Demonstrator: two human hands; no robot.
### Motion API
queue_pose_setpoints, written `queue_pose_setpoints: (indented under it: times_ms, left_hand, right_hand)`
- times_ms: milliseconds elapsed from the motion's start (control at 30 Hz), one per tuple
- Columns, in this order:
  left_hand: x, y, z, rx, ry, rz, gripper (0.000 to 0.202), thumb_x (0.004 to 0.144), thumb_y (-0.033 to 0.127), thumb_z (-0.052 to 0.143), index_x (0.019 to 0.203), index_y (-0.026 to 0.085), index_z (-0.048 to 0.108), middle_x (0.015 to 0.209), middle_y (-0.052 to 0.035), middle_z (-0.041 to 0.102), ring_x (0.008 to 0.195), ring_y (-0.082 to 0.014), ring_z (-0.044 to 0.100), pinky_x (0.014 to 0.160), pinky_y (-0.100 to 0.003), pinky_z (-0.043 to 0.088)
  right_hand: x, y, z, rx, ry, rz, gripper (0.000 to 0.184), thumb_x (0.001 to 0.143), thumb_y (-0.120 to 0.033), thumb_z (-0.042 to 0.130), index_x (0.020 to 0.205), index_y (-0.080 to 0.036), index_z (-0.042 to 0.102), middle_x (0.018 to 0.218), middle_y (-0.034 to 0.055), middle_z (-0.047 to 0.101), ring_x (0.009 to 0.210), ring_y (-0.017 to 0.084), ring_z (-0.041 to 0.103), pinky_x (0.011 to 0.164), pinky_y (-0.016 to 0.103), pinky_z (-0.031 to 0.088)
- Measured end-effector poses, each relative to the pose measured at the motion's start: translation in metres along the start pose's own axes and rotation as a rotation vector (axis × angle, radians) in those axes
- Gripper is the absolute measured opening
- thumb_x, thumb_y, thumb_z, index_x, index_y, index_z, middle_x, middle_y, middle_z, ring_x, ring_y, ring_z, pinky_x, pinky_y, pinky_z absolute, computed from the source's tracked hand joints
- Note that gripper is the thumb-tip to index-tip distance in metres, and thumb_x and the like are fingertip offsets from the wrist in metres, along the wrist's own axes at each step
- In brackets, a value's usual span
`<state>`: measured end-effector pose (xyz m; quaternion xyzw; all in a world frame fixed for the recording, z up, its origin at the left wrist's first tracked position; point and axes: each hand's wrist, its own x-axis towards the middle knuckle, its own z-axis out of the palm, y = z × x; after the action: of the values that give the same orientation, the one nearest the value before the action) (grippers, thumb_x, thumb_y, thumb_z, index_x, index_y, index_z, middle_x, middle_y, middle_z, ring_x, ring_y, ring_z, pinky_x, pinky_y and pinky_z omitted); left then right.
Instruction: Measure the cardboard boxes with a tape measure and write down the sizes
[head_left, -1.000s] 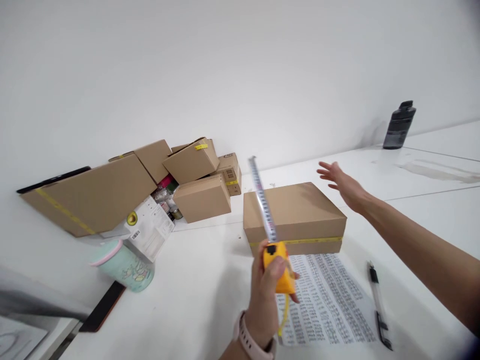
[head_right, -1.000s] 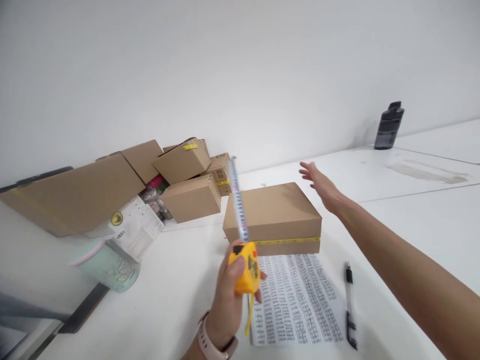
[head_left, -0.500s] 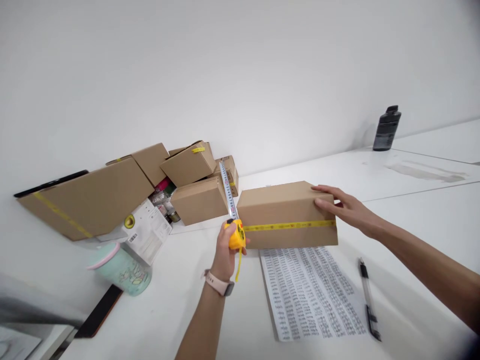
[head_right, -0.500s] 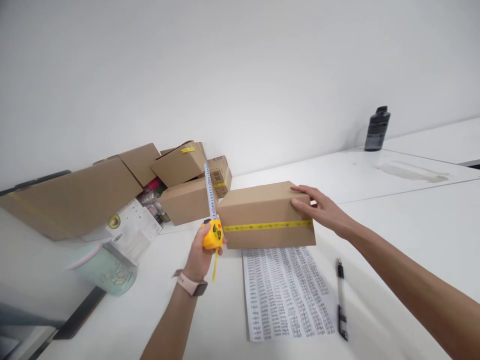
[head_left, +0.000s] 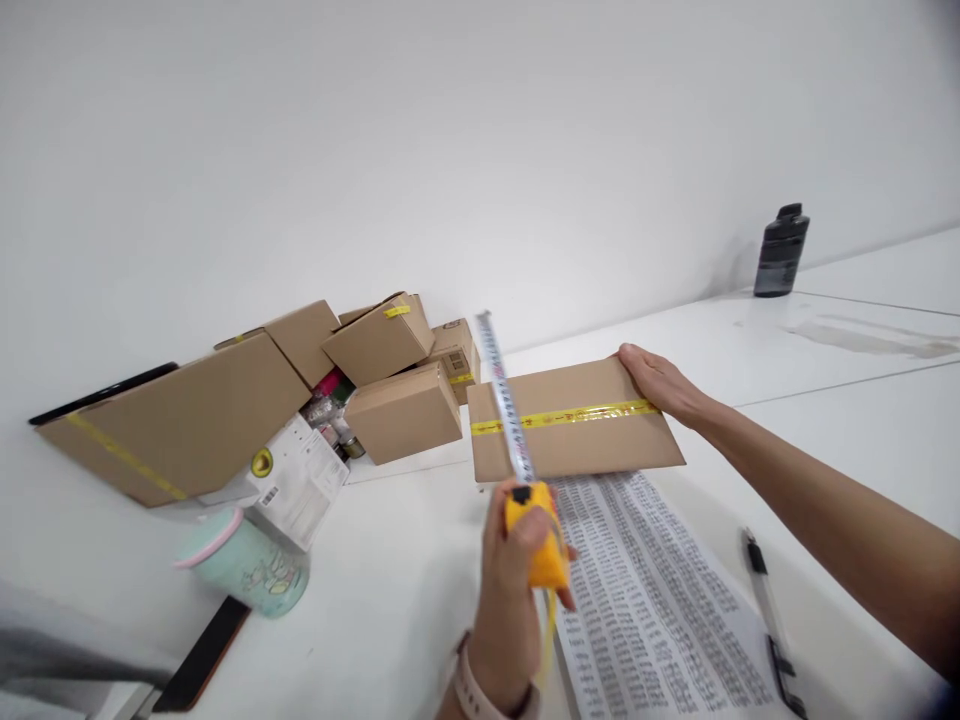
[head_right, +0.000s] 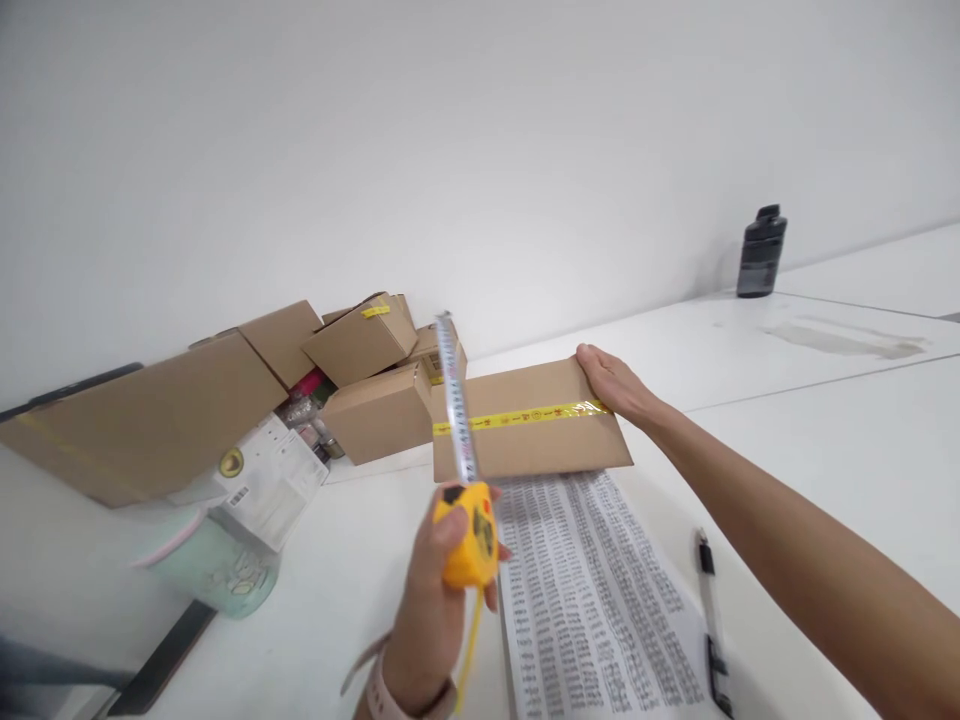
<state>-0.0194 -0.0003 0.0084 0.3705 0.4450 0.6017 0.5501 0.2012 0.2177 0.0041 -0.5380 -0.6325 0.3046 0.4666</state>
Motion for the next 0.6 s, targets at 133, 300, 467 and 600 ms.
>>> queue_pose_setpoints:
  times_ms: [133,300,467,600]
  left_hand:
    - [-0.016,-0.024,0.019,-0.031,-0.106,-0.182,0.058,0.069,0.057,0.071,0.11,0.021,0.051,0.103,-0.0078,0.061,0.069,-0.0166,0.062,0.037,-0.017,0.039]
    - [-0.016,-0.037,0.022,0.015,-0.094,-0.224,0.051,0.071,0.054,0.069,0.106,0.021,0.052,0.096,-0.0041,0.058,0.065,-0.0136,0.059,0.037,-0.015,0.036]
    - [-0.023,-0.05,0.02,0.044,-0.094,-0.252,0.052,0.07,0.056,0.07,0.105,0.022,0.052,0.094,-0.0026,0.056,0.064,-0.0125,0.057,0.036,-0.015,0.036]
    - [-0.025,-0.064,0.016,0.041,-0.094,-0.277,0.057,0.067,0.059,0.072,0.104,0.021,0.052,0.094,-0.0039,0.057,0.064,-0.0137,0.058,0.036,-0.016,0.039]
  right_hand:
    - [-0.002,0.002,-0.002,0.002,-0.001,0.002,0.043,0.098,-0.059,0.033,0.081,-0.024,0.049,0.084,0.0027,0.062,0.083,0.024,0.054,0.074,0.035,0.042]
    - [-0.005,0.001,-0.003,0.004,-0.009,-0.004,0.043,0.098,-0.06,0.033,0.081,-0.024,0.049,0.086,0.003,0.062,0.083,0.024,0.054,0.074,0.035,0.042]
    - [-0.003,0.0,-0.001,0.026,0.0,0.0,0.042,0.097,-0.06,0.034,0.078,-0.024,0.045,0.082,0.0025,0.059,0.081,0.023,0.053,0.072,0.034,0.041]
    - [0.001,0.001,0.0,0.036,0.001,0.007,0.042,0.097,-0.059,0.034,0.077,-0.024,0.044,0.081,0.0025,0.059,0.08,0.023,0.053,0.071,0.035,0.04]
